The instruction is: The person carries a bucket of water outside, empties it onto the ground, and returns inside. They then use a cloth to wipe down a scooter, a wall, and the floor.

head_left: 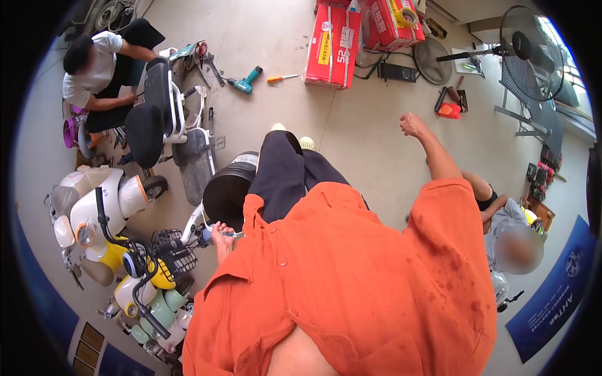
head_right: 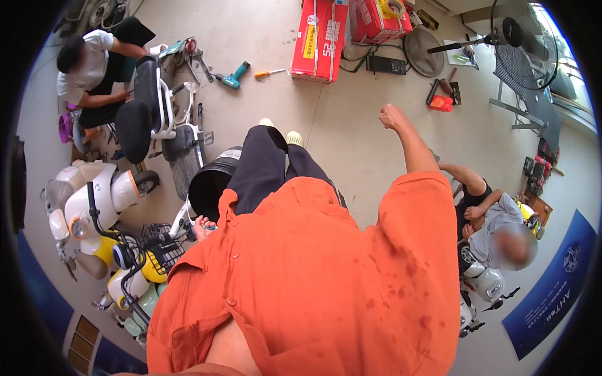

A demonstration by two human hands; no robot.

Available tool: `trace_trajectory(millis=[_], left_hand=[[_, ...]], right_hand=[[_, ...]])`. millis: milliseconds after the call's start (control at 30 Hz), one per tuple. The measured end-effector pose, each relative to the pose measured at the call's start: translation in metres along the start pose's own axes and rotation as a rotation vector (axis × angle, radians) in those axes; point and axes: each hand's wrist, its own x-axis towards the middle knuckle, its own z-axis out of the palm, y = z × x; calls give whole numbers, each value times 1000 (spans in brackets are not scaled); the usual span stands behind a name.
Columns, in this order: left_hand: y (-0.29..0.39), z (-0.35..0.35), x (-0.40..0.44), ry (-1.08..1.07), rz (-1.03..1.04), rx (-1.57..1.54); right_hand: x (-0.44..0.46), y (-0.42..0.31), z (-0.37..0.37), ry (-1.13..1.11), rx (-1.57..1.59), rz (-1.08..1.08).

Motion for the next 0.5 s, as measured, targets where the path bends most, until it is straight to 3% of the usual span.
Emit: trace_trajectory(millis=[100, 200, 233, 367, 500], left_hand=[[36, 59, 29, -8, -29, 26], [69, 94, 90, -101, -245, 96], [73, 155, 44, 4, -40, 168], [115, 239, 57, -48, -53, 104], [146, 295, 66, -51, -100, 92]], right_hand=[[63, -8, -45, 56, 72, -28], [92, -1, -63, 56, 63, 33], [94, -1, -74, -14, 91, 90], [55, -82, -136, -114, 168, 280], [83, -88, -165, -142, 197, 339]])
